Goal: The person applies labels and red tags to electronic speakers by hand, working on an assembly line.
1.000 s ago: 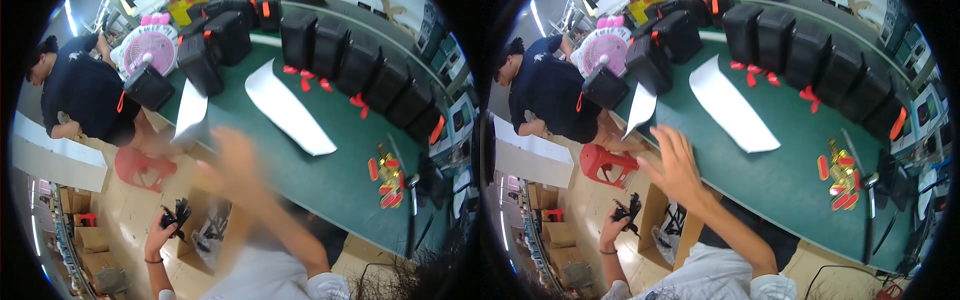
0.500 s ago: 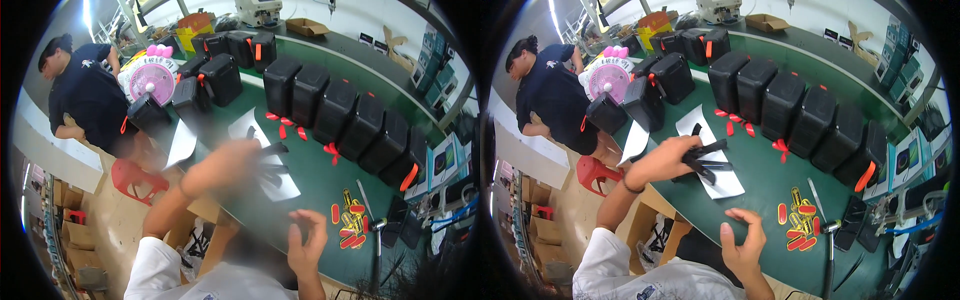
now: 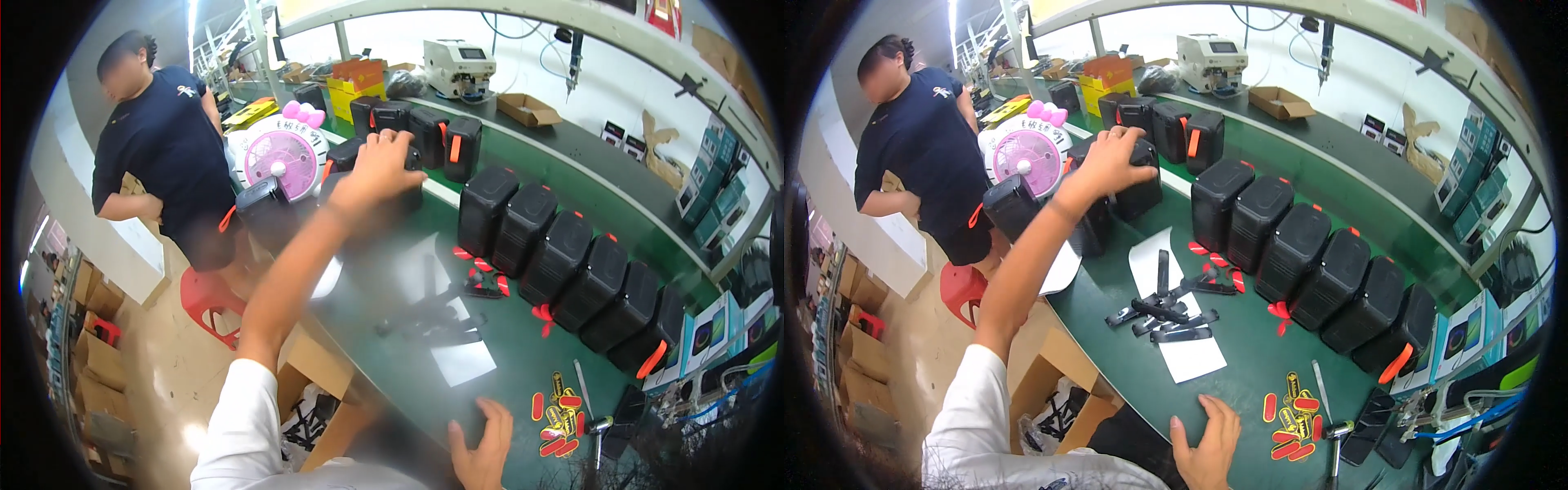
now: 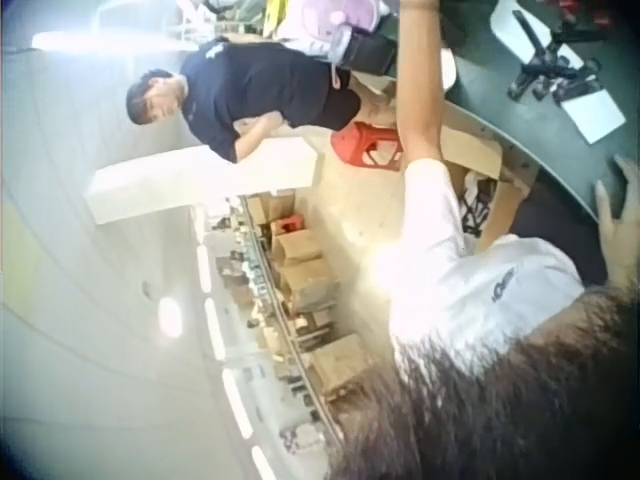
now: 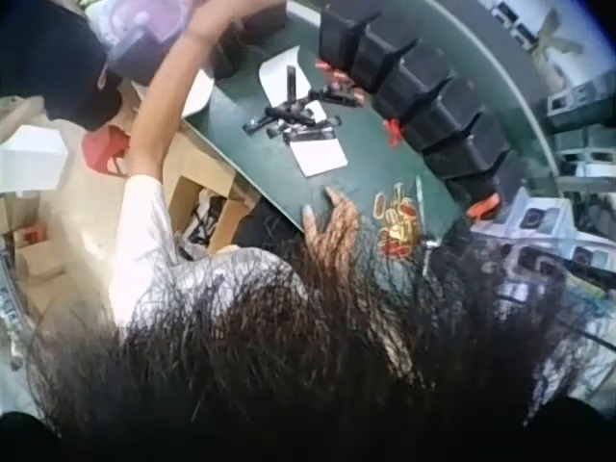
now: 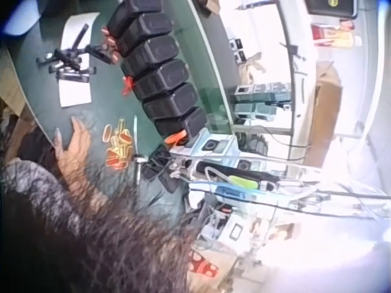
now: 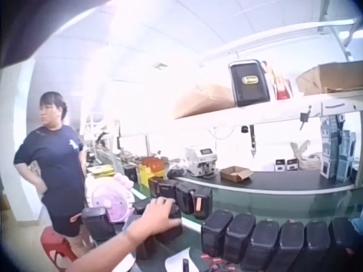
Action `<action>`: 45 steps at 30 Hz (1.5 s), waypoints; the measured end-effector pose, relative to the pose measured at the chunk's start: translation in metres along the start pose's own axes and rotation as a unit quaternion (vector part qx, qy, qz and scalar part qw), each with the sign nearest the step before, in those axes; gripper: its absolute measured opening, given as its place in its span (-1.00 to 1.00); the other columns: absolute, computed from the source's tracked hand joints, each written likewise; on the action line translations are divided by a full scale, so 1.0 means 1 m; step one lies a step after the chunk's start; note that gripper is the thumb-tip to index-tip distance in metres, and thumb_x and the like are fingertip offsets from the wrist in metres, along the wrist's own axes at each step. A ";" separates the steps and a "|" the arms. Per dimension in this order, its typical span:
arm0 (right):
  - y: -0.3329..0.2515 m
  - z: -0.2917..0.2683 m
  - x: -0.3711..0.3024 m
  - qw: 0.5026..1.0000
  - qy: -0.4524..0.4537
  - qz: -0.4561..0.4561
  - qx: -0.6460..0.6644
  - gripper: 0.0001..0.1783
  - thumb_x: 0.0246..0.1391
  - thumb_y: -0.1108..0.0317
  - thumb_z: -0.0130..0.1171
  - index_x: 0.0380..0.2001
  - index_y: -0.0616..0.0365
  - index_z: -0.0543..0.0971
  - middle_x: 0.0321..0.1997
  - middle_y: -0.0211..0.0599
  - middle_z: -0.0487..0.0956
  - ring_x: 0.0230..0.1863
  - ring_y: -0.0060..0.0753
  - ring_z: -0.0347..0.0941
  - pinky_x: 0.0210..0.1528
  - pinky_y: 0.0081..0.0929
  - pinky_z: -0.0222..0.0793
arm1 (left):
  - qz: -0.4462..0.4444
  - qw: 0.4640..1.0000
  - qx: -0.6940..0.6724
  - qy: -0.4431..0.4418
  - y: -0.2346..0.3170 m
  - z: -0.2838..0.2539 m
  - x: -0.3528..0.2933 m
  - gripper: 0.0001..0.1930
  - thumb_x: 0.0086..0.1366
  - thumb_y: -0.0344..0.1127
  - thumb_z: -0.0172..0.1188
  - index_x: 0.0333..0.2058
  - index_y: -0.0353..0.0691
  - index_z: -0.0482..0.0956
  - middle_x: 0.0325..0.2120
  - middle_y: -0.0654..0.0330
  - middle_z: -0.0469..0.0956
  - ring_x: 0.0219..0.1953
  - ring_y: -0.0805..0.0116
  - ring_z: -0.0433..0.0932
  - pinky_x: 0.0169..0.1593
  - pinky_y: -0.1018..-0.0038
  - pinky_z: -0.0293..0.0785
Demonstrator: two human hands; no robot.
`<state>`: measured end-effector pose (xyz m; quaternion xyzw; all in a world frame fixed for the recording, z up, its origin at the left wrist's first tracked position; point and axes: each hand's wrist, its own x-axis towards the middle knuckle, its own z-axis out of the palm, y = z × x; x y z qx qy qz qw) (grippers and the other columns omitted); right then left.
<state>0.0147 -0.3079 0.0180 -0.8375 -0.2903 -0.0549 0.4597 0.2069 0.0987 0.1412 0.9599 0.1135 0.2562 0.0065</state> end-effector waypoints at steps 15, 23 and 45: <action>0.015 0.007 -0.010 0.993 -0.083 0.055 -0.060 -0.37 0.26 0.15 0.26 0.30 0.21 0.42 0.28 0.01 0.51 0.33 0.09 0.39 0.36 0.02 0.23 | -0.204 0.957 -0.059 -0.197 -0.007 0.015 0.062 -0.27 0.36 0.08 0.25 0.34 -0.26 0.35 0.24 -0.25 0.45 0.22 -0.11 0.54 0.19 0.09 0.58; 0.016 0.010 0.004 1.000 -0.025 -0.005 -0.001 -0.48 0.10 0.26 0.39 0.08 0.26 0.52 0.01 -0.02 0.58 0.05 0.08 0.48 0.11 -0.08 0.38 | 0.090 0.888 0.172 -0.417 -0.048 -0.003 0.067 -0.06 0.14 -0.48 0.05 0.50 0.38 0.10 0.35 -0.03 0.40 0.30 -0.12 0.46 0.29 0.13 0.44; 0.048 0.060 0.133 0.953 -0.103 -0.193 -0.209 -0.78 0.16 0.41 0.25 -0.11 0.10 0.64 -0.12 -0.10 0.61 0.02 0.00 0.49 0.11 -0.06 0.35 | 0.152 0.958 -0.234 -0.071 0.005 -0.105 -0.080 -0.12 -0.09 0.10 0.58 0.20 -0.12 0.47 -0.03 -0.08 0.48 0.07 -0.07 0.47 0.21 0.12 0.40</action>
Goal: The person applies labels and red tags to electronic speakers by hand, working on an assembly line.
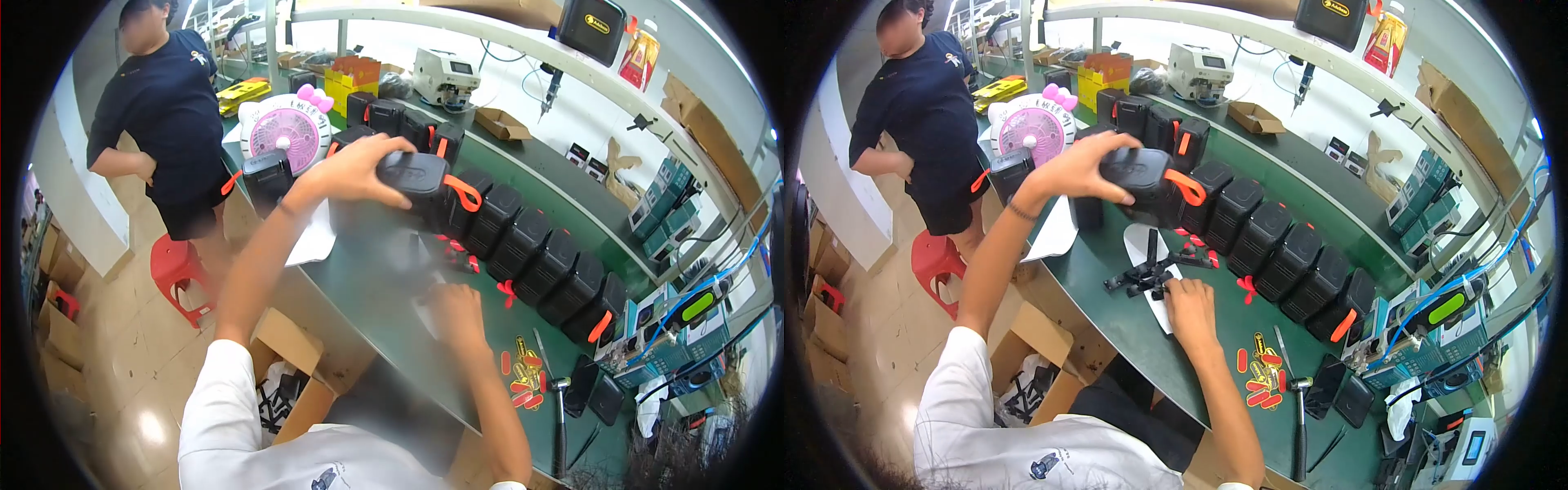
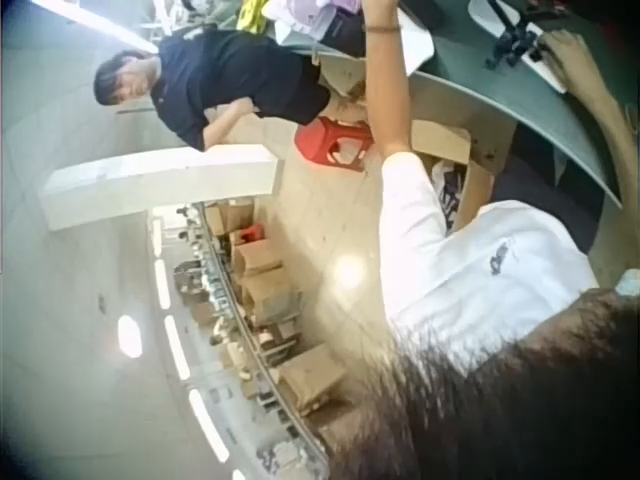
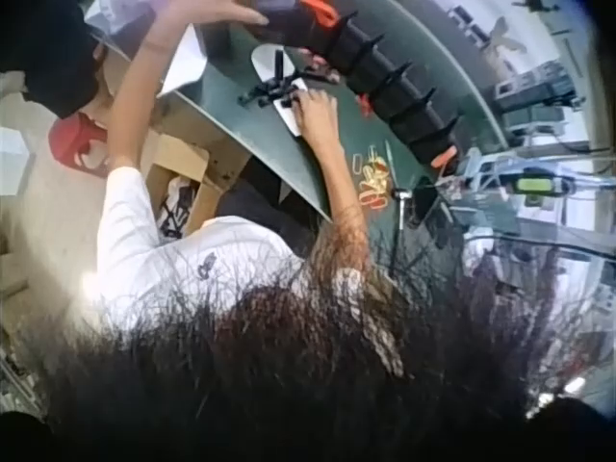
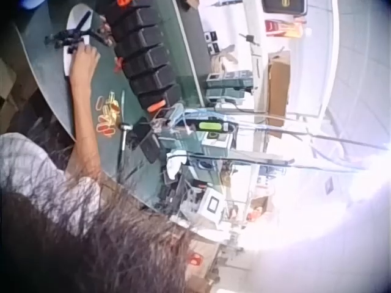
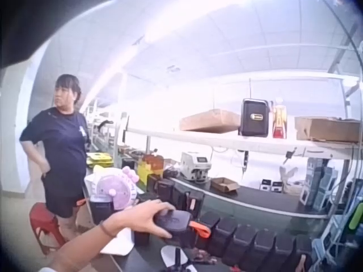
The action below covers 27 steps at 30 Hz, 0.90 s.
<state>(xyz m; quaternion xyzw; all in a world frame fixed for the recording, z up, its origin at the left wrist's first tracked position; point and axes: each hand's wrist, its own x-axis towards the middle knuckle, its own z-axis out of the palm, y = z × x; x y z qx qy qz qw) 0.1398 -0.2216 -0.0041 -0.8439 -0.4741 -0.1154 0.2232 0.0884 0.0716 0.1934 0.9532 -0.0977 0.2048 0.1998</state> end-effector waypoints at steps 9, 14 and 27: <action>-0.009 -0.127 -0.087 0.822 0.145 0.313 0.453 -0.64 0.41 0.46 0.05 0.22 0.21 0.47 -0.20 -0.33 0.57 -0.39 -0.59 0.50 -0.34 -0.56 0.47 | -0.163 0.857 -0.486 0.058 0.081 0.114 -0.094 -0.28 0.11 -0.29 0.53 0.24 -0.27 0.45 0.01 0.19 0.56 0.09 0.41 0.50 0.24 0.44 0.35; -0.011 -0.139 -0.134 0.772 0.209 0.331 0.501 -0.63 0.29 0.60 0.15 0.14 0.37 0.48 -0.03 -0.17 0.56 -0.13 -0.41 0.63 -0.12 -0.53 0.58 | -0.106 0.837 -0.536 0.032 0.124 0.161 -0.081 -0.26 0.12 -0.32 0.52 0.28 -0.20 0.43 -0.03 0.18 0.55 0.04 0.41 0.53 0.19 0.45 0.42; -0.034 -0.131 -0.130 0.819 0.290 0.219 0.444 -0.75 0.03 0.74 0.38 -0.20 0.35 0.63 -0.13 -0.11 0.61 -0.15 -0.39 0.61 -0.11 -0.52 0.61 | -0.032 0.876 -0.475 0.079 0.136 0.212 -0.078 -0.45 0.59 0.07 -0.17 0.16 -0.35 0.41 0.14 0.02 0.45 0.22 0.24 0.41 0.34 0.33 0.23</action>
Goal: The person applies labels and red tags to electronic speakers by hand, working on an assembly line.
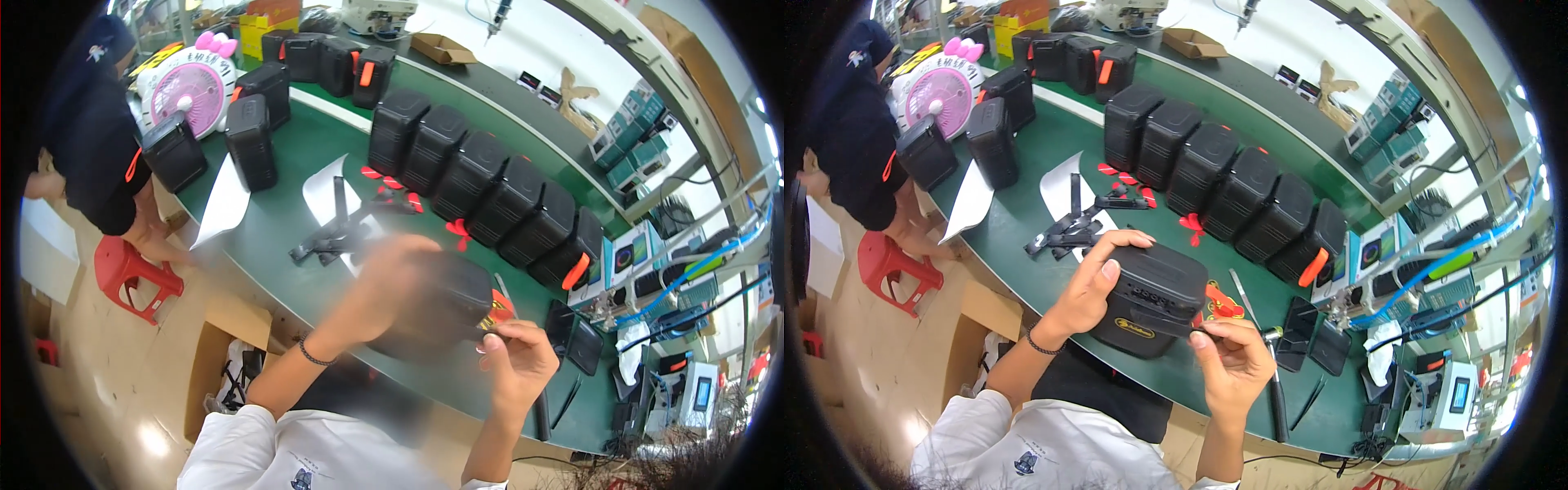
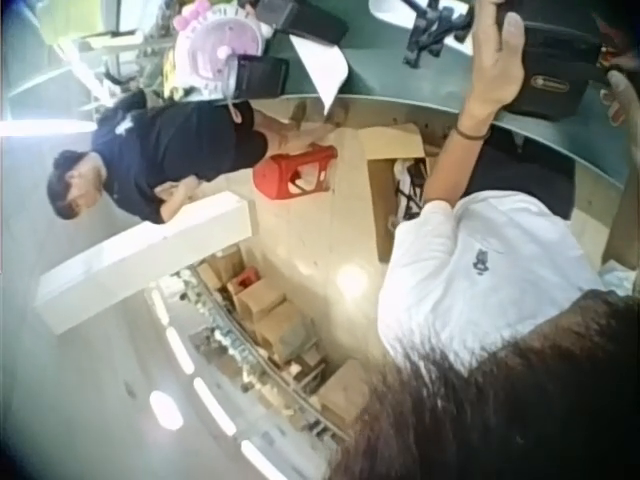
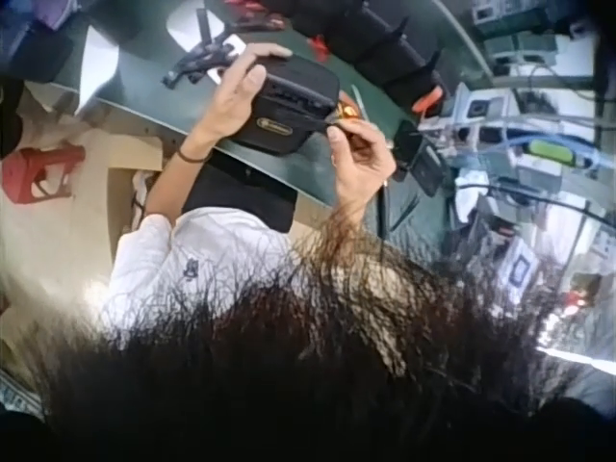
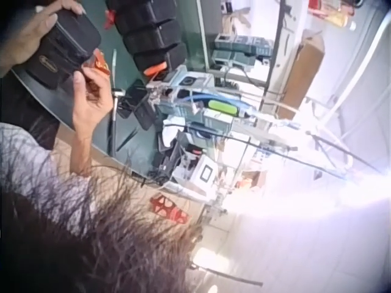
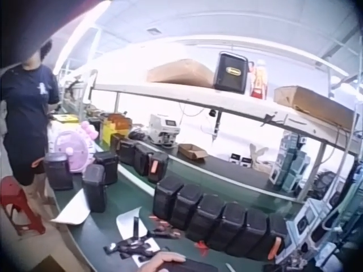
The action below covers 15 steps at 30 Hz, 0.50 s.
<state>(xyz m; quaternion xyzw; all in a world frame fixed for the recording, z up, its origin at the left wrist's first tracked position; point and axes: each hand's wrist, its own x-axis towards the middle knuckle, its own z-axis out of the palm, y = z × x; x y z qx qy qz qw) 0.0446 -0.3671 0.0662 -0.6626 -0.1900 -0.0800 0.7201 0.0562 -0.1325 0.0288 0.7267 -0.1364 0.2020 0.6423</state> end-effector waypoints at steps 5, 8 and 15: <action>0.004 0.006 0.003 0.999 0.029 0.017 -0.037 -0.75 0.02 0.72 0.40 -0.22 0.34 0.62 -0.13 -0.09 0.62 -0.14 -0.40 0.61 -0.07 -0.48 0.60 | 0.003 1.000 -0.026 -0.004 0.001 -0.002 -0.001 -0.44 0.60 0.07 -0.25 0.15 -0.36 0.40 0.16 0.00 0.44 0.25 0.21 0.39 0.37 0.33 0.19; 0.006 0.008 0.003 0.999 0.044 0.021 -0.019 -0.75 0.00 0.71 0.43 -0.25 0.32 0.62 -0.15 -0.10 0.63 -0.12 -0.39 0.61 -0.05 -0.46 0.58 | 0.004 1.000 -0.026 -0.005 -0.001 -0.003 -0.002 -0.43 0.61 0.07 -0.26 0.15 -0.37 0.40 0.15 0.00 0.43 0.24 0.20 0.39 0.36 0.34 0.19; 0.010 0.011 -0.003 1.000 0.011 0.017 -0.005 -0.73 -0.05 0.72 0.46 -0.30 0.29 0.59 -0.15 -0.13 0.64 -0.11 -0.37 0.60 -0.04 -0.45 0.56 | 0.024 0.999 -0.040 0.000 -0.002 -0.002 -0.001 -0.41 0.62 0.05 -0.35 0.14 -0.39 0.40 0.14 -0.03 0.42 0.23 0.17 0.39 0.37 0.32 0.19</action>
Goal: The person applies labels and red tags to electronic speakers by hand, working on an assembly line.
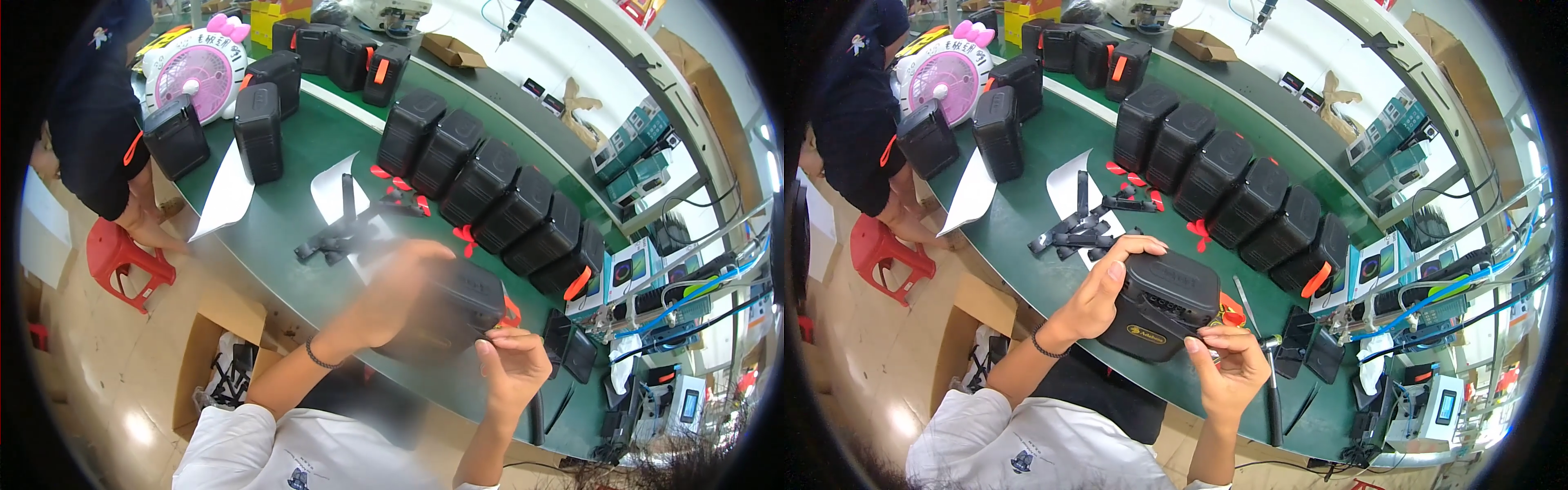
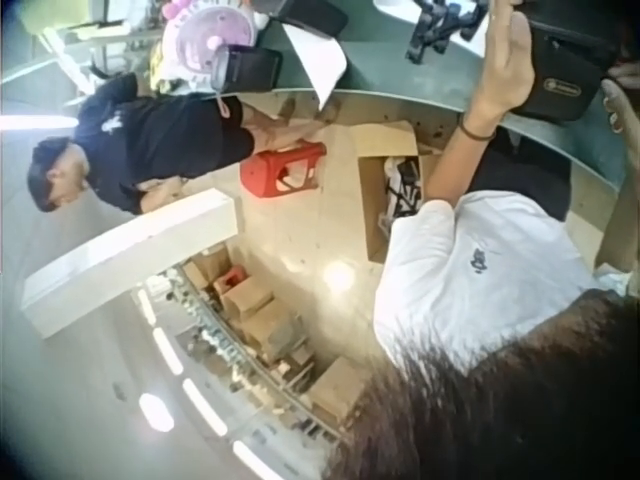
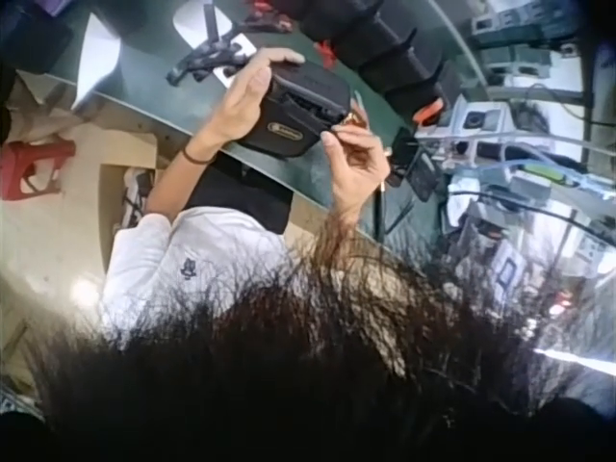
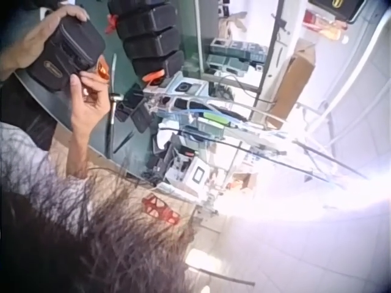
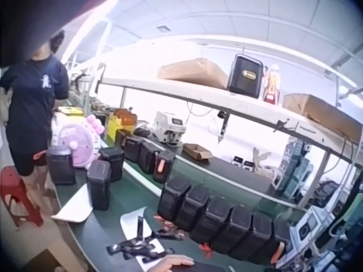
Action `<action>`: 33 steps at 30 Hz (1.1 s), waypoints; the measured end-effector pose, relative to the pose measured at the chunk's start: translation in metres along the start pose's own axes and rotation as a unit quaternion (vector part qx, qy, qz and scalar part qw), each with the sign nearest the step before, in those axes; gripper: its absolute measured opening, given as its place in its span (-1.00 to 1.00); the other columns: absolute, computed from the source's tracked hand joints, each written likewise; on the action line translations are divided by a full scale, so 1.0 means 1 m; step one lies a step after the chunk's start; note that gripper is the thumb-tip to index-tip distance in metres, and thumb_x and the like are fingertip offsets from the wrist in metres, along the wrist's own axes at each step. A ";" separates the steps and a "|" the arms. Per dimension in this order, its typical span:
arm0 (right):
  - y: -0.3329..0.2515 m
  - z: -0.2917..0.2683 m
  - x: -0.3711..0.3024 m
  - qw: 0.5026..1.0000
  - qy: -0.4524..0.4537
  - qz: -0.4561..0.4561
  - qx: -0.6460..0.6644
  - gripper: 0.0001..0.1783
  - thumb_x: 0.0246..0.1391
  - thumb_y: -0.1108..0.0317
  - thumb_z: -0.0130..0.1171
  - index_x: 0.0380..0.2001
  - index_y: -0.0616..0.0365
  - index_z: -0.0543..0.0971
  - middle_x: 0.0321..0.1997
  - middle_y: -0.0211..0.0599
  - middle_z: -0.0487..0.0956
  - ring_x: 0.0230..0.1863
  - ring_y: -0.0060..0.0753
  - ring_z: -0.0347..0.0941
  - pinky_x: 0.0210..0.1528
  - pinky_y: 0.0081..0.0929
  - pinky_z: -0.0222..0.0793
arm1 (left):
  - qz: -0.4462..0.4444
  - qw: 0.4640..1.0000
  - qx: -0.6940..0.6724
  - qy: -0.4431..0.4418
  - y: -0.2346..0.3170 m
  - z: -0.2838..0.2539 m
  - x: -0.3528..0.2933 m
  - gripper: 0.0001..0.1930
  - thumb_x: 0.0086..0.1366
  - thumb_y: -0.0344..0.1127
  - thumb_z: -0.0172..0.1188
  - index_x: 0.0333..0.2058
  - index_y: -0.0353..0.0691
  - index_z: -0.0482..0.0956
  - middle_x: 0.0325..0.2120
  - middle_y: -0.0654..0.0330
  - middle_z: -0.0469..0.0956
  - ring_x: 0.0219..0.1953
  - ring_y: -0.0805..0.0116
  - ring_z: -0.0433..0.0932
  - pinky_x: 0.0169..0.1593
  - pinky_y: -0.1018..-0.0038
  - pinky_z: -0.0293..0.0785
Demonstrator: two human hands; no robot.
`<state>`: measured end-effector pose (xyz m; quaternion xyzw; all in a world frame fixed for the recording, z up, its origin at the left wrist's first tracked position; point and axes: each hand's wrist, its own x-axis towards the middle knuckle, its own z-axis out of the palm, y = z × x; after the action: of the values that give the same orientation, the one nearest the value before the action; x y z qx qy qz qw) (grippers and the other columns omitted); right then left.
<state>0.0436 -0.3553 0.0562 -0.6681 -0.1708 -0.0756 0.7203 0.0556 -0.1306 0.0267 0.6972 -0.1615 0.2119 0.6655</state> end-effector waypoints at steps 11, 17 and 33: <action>-0.023 0.017 0.011 0.990 -0.005 -0.057 -0.131 -0.72 -0.14 0.67 0.54 -0.31 0.26 0.70 -0.21 -0.21 0.62 -0.20 -0.44 0.59 -0.16 -0.55 0.51 | 0.033 0.998 -0.031 -0.035 -0.002 -0.007 -0.005 -0.37 0.61 0.07 -0.46 0.22 -0.33 0.38 0.21 -0.07 0.35 0.33 0.08 0.30 0.45 0.22 0.08; -0.031 0.020 0.010 0.982 -0.007 -0.057 -0.180 -0.73 -0.13 0.65 0.54 -0.31 0.25 0.71 -0.24 -0.22 0.63 -0.23 -0.46 0.60 -0.21 -0.57 0.52 | 0.037 0.996 -0.037 -0.074 -0.003 -0.012 -0.004 -0.35 0.54 0.16 -0.26 0.27 -0.32 0.30 0.26 -0.09 0.27 0.37 0.06 0.24 0.44 0.20 0.09; -0.054 0.035 0.009 0.867 -0.214 -0.145 -0.426 -0.74 -0.03 0.51 0.48 -0.21 0.14 0.71 -0.34 -0.33 0.61 -0.28 -0.29 0.52 -0.17 -0.40 0.45 | 0.028 0.997 -0.041 -0.066 -0.017 -0.012 -0.005 -0.25 0.46 0.32 -0.10 0.28 -0.26 0.23 0.26 -0.13 0.21 0.37 0.01 0.20 0.44 0.13 0.06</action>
<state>0.0287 -0.3246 0.1120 -0.8773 -0.3671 -0.0997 0.2926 0.0591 -0.1182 0.0099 0.6770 -0.2332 0.1776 0.6751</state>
